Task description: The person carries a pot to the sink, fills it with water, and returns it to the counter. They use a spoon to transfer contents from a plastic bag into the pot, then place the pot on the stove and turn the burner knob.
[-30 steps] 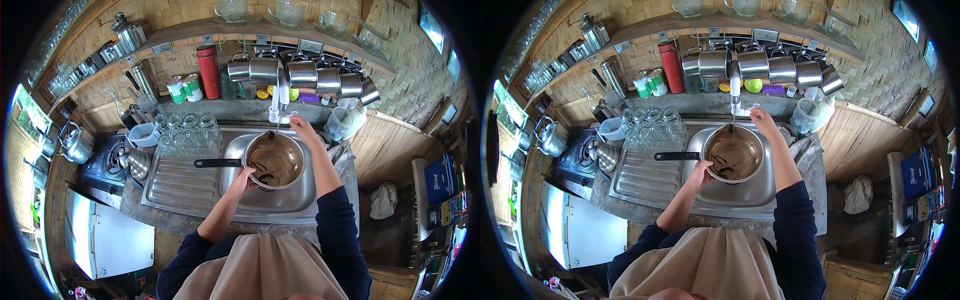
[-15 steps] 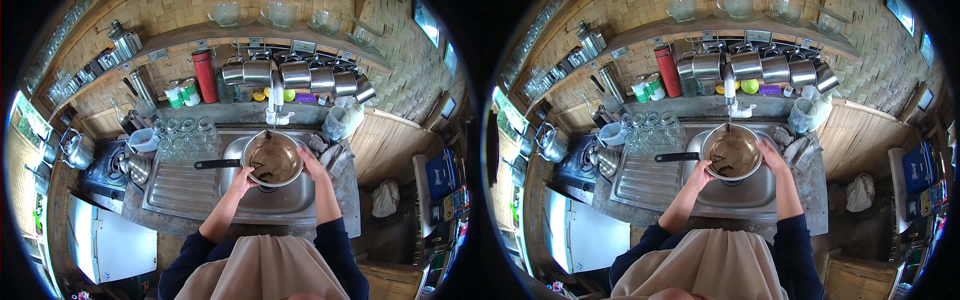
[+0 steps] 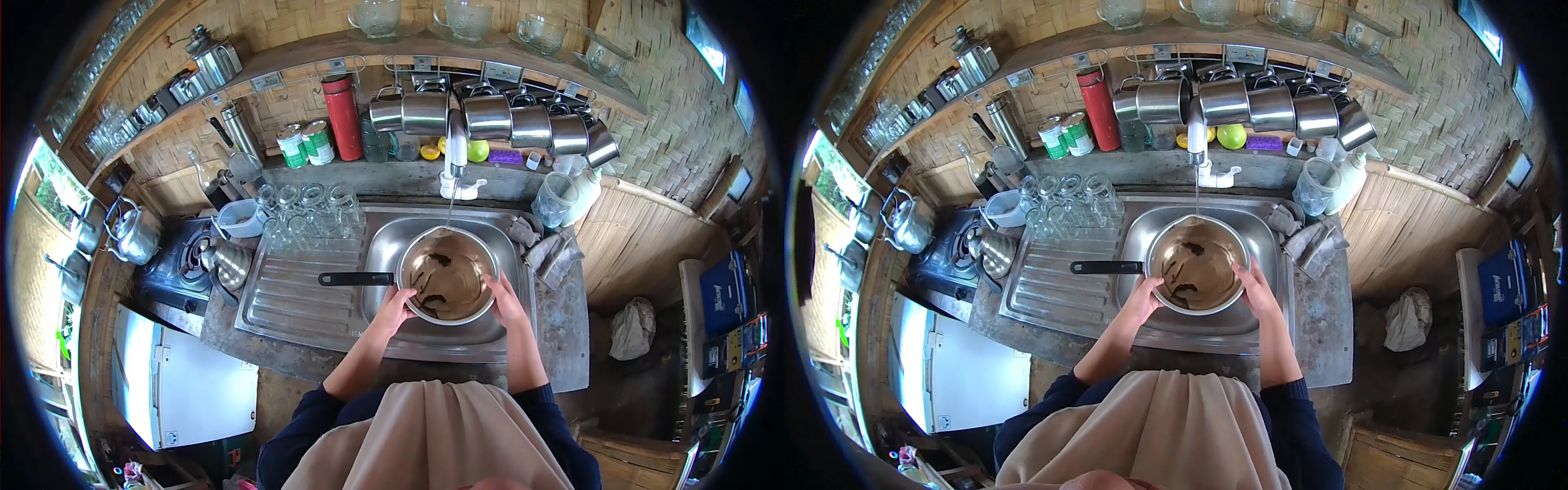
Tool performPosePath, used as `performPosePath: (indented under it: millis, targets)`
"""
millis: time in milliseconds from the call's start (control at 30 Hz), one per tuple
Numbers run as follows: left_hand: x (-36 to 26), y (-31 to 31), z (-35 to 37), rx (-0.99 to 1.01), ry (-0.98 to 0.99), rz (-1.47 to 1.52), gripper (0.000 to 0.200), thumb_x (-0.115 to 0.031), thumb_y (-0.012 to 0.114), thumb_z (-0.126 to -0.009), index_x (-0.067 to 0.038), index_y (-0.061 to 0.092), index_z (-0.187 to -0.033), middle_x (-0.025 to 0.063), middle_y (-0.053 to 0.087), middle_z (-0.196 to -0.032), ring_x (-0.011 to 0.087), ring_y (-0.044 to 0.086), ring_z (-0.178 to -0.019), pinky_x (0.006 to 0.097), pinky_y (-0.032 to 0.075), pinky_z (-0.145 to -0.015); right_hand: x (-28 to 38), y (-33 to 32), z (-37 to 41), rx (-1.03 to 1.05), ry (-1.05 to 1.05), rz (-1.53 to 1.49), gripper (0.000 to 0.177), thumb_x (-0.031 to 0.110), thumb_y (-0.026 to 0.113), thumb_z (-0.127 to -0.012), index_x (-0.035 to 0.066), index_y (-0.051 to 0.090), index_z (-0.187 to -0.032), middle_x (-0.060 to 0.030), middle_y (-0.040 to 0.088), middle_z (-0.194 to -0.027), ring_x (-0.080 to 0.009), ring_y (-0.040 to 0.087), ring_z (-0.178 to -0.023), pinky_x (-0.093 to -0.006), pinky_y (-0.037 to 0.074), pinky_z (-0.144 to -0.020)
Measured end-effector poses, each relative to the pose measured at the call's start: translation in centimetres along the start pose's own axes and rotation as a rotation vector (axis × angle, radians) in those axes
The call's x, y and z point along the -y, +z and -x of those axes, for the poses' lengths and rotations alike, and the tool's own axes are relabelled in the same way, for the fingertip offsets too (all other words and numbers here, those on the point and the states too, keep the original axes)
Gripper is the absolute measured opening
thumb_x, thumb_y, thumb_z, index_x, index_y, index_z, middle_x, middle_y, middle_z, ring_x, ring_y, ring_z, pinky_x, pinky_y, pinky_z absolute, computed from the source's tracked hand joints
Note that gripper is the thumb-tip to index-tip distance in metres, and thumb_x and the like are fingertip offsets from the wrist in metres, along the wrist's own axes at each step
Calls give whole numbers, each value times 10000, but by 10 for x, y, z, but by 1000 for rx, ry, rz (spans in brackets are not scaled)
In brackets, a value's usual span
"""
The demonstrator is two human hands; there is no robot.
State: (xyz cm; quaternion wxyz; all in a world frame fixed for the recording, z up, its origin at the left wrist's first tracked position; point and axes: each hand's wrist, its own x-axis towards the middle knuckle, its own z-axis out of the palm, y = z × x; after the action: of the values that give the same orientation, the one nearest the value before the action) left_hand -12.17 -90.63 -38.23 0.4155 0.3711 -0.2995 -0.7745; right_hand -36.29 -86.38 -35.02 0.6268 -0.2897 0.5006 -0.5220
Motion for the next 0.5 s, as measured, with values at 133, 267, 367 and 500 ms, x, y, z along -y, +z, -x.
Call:
performPosePath:
  millis: [133, 267, 367, 500]
  targets:
    - [-2, 1, 2, 52, 7, -7, 432, -151, 492, -801, 4, 334, -1172, 166, 458, -1087, 272, 525, -979, 452, 506, -763, 4, 3, 6, -15, -1, -4, 630, 314, 540, -829, 125, 231, -1343, -73, 494, -1133, -155, 523, -971, -300, 465, -744]
    - [-6, 6, 0, 43, -23, -15, 430, -155, 495, -799, 0, 340, -1170, 161, 460, -1083, 267, 525, -977, 450, 508, -759, 4, 1, 4, -40, -7, -41, 628, 318, 542, -828, 107, 244, -1338, -72, 487, -1142, -149, 522, -963, -294, 463, -737]
    - [-9, 13, -3, 23, -21, -46, 422, -163, 498, -798, -3, 355, -1162, 154, 462, -1084, 263, 528, -973, 448, 511, -753, 2, 2, 3, -74, -31, -71, 611, 330, 535, -827, 100, 270, -1327, -63, 486, -1144, -141, 515, -964, -285, 452, -750]
    - [-7, 19, -9, 41, -32, -56, 405, -176, 501, -797, -4, 384, -1144, 152, 480, -1070, 260, 540, -952, 443, 517, -739, -11, -7, -1, -141, -68, -118, 541, 337, 506, -834, 107, 335, -1294, -41, 493, -1138, -129, 502, -980, -267, 431, -768]
